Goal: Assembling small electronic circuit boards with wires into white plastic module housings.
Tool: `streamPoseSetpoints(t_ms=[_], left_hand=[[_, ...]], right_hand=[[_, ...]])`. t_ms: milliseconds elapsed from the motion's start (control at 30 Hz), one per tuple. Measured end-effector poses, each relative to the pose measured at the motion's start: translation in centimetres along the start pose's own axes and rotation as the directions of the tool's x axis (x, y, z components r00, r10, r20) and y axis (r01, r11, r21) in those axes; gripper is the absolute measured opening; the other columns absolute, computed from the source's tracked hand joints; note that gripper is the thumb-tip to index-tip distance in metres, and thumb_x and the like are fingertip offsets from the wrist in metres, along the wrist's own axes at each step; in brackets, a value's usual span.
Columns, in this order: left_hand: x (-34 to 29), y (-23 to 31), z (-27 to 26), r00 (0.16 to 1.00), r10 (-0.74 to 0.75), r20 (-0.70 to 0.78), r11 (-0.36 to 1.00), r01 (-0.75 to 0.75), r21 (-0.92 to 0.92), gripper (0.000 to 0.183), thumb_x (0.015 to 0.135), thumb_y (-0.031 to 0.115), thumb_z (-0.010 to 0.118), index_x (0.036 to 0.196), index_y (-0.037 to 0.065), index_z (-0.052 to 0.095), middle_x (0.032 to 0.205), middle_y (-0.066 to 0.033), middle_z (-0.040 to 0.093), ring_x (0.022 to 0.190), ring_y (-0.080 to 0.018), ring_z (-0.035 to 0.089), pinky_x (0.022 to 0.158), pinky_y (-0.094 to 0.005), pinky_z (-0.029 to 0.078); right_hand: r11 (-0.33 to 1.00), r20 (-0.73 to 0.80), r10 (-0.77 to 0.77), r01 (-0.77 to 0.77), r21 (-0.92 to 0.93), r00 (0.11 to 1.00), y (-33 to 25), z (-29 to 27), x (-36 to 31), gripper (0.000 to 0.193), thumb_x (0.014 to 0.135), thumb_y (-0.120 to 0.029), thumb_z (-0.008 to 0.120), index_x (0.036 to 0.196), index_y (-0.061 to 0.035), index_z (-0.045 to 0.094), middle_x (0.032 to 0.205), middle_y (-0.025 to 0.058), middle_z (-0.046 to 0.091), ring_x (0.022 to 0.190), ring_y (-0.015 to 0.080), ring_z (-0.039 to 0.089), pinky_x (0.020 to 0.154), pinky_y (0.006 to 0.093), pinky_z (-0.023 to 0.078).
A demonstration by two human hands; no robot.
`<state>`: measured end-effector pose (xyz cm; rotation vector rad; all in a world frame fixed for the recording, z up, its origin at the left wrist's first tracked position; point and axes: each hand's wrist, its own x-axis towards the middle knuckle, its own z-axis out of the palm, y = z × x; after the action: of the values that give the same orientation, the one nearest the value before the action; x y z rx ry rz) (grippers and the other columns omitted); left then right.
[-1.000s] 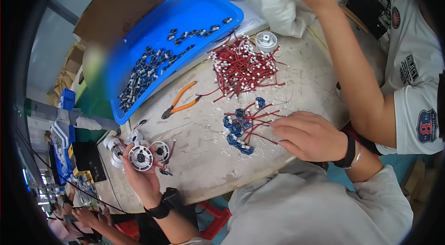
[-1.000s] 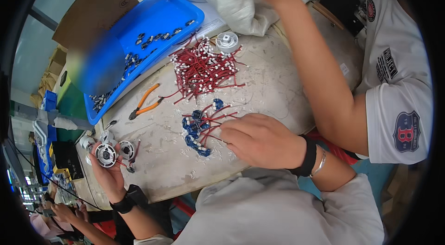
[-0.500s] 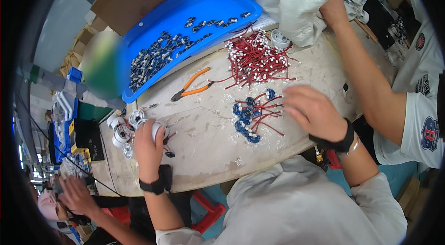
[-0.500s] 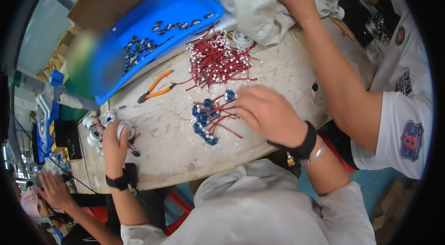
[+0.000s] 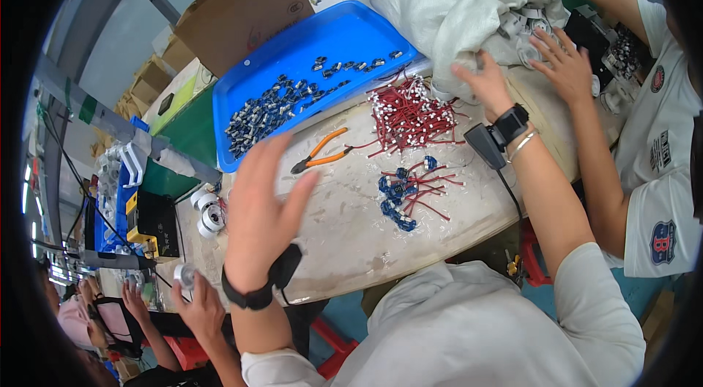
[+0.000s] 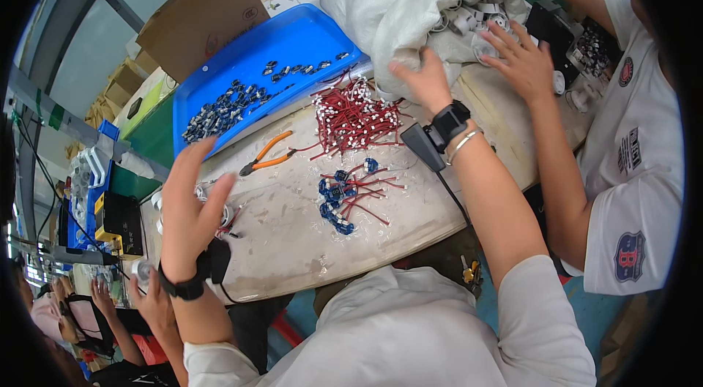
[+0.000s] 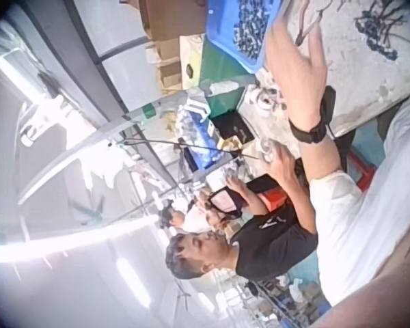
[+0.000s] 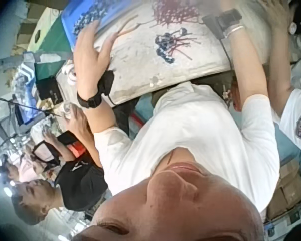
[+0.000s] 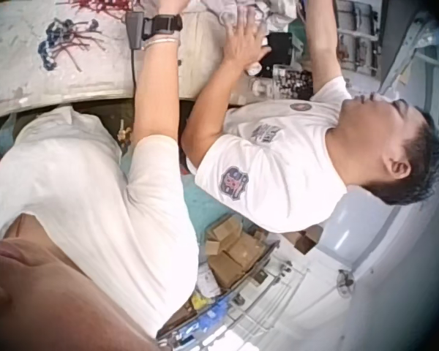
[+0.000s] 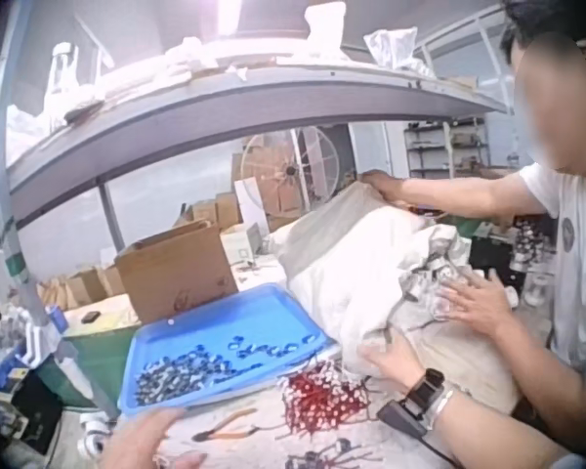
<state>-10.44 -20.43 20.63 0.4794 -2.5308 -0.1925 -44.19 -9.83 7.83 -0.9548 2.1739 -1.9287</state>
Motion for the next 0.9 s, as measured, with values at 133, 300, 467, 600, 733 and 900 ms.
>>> streamPoseSetpoints(t_ms=[133,300,467,600,733,900], left_hand=[[7.8,3.0,6.4,0.961,0.096,0.261,0.878,0.042,-0.477,0.035,0.08,0.018,0.058,0.108,-0.002,0.052,0.095,-0.0164,0.059,0.087,-0.0276,0.058,0.076,-0.0337,0.045],[14.5,3.1,18.3,0.937,0.129,0.325,0.938,-0.009,-0.347,0.046,0.076,0.032,0.062,0.101,-0.006,0.053,0.092,-0.0221,0.059,0.08,-0.0324,0.059,0.073,-0.0358,0.046],[16.1,3.6,23.5,0.875,0.115,0.47,0.989,-0.146,0.029,0.046,0.07,0.039,0.063,0.092,-0.002,0.058,0.089,-0.0185,0.061,0.088,-0.031,0.055,0.076,-0.0381,0.043],[16.2,3.5,22.7,0.871,0.212,0.443,0.973,-0.233,-0.008,0.044,0.066,0.038,0.064,0.091,0.002,0.06,0.094,-0.0147,0.06,0.093,-0.0281,0.052,0.08,-0.038,0.04],[13.6,3.1,18.1,0.984,0.173,0.045,0.903,-0.14,-0.406,0.047,0.063,0.025,0.071,0.099,-0.002,0.057,0.087,-0.0121,0.061,0.081,-0.023,0.058,0.073,-0.0306,0.046],[11.5,0.6,17.1,0.922,-0.09,0.377,0.544,0.362,-0.757,0.045,0.072,0.013,0.064,0.111,-0.002,0.048,0.097,-0.009,0.057,0.088,-0.0139,0.055,0.078,-0.0263,0.044]], right_hand=[[0.968,0.057,0.251,-0.25,-0.027,0.966,1.0,-0.4,1.4,0.052,0.07,-0.018,0.067,0.112,0.0055,0.048,0.103,0.0171,0.057,0.091,0.0175,0.055,0.076,0.0278,0.043],[0.77,-0.112,0.365,-0.232,0.594,0.924,-2.1,-1.1,1.5,0.028,0.076,0.0,0.056,0.104,0.0015,0.052,0.096,0.0069,0.057,0.086,0.0147,0.053,0.076,0.0262,0.041],[0.722,-0.089,0.382,-0.237,0.65,0.92,-2.1,-1.9,1.6,0.03,0.075,0.002,0.055,0.105,0.0021,0.051,0.098,0.0075,0.056,0.088,0.015,0.053,0.078,0.0275,0.041],[0.745,-0.021,0.318,-0.236,0.624,0.948,-1.7,-2.7,1.8,0.031,0.074,0.003,0.055,0.105,0.0043,0.051,0.1,0.0089,0.057,0.091,0.0158,0.053,0.08,0.0275,0.041],[0.855,0.021,0.23,-0.212,0.473,0.973,-1.1,-3.6,0.6,0.033,0.074,0.0,0.058,0.105,0.0067,0.05,0.102,0.0107,0.057,0.092,0.0162,0.054,0.08,0.0273,0.042],[0.955,0.188,0.158,-0.199,0.222,0.969,-1.8,-3.5,-0.8,0.041,0.072,-0.006,0.064,0.109,0.0071,0.049,0.104,0.0136,0.058,0.094,0.0178,0.054,0.081,0.029,0.042]])
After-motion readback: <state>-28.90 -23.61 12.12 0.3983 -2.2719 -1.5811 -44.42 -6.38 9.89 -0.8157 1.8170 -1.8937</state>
